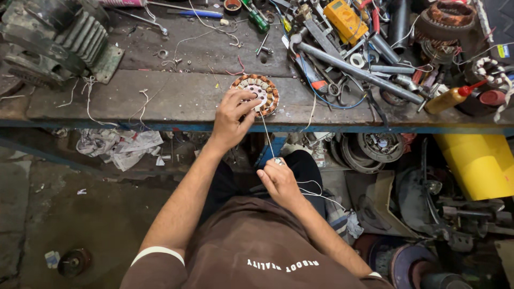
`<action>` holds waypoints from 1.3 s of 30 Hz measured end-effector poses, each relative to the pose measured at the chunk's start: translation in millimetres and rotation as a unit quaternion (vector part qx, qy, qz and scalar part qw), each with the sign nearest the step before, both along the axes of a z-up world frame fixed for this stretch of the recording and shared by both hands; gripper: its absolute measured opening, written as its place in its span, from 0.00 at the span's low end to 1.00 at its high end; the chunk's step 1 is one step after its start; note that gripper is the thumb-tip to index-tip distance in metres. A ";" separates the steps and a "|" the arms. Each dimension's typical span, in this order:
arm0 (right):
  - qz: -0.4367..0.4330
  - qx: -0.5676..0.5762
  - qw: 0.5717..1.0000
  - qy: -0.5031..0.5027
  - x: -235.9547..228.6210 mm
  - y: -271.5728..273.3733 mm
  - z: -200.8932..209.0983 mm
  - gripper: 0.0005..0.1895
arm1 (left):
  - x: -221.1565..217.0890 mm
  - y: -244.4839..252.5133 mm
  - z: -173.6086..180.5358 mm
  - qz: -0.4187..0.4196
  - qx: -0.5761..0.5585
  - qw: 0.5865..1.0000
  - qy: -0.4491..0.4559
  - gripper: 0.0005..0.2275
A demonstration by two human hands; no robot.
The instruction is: The person is winding a white wire around the slots of a motor stator by hand. They repeatedly pull the wire through the slots and adjust its position to secure it.
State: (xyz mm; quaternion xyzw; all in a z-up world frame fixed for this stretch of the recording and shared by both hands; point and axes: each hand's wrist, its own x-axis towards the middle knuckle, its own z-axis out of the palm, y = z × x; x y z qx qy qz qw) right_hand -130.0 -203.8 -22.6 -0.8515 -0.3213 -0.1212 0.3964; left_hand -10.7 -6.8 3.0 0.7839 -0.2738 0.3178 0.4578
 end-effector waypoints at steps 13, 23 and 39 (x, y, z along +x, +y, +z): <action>-0.038 0.298 0.923 0.243 -3.2 -32.9 17.3 0.22 | 5.7 6.3 -5.6 -0.023 0.068 0.997 -0.007 0.10; -0.198 0.420 0.846 0.261 6.2 -107.6 14.9 0.12 | -5.2 -2.9 -4.6 0.040 0.140 0.989 -0.029 0.23; -0.024 0.133 0.844 0.519 -17.9 -114.9 -75.9 0.12 | 1.4 27.9 -1.8 -0.061 0.120 0.991 -0.020 0.23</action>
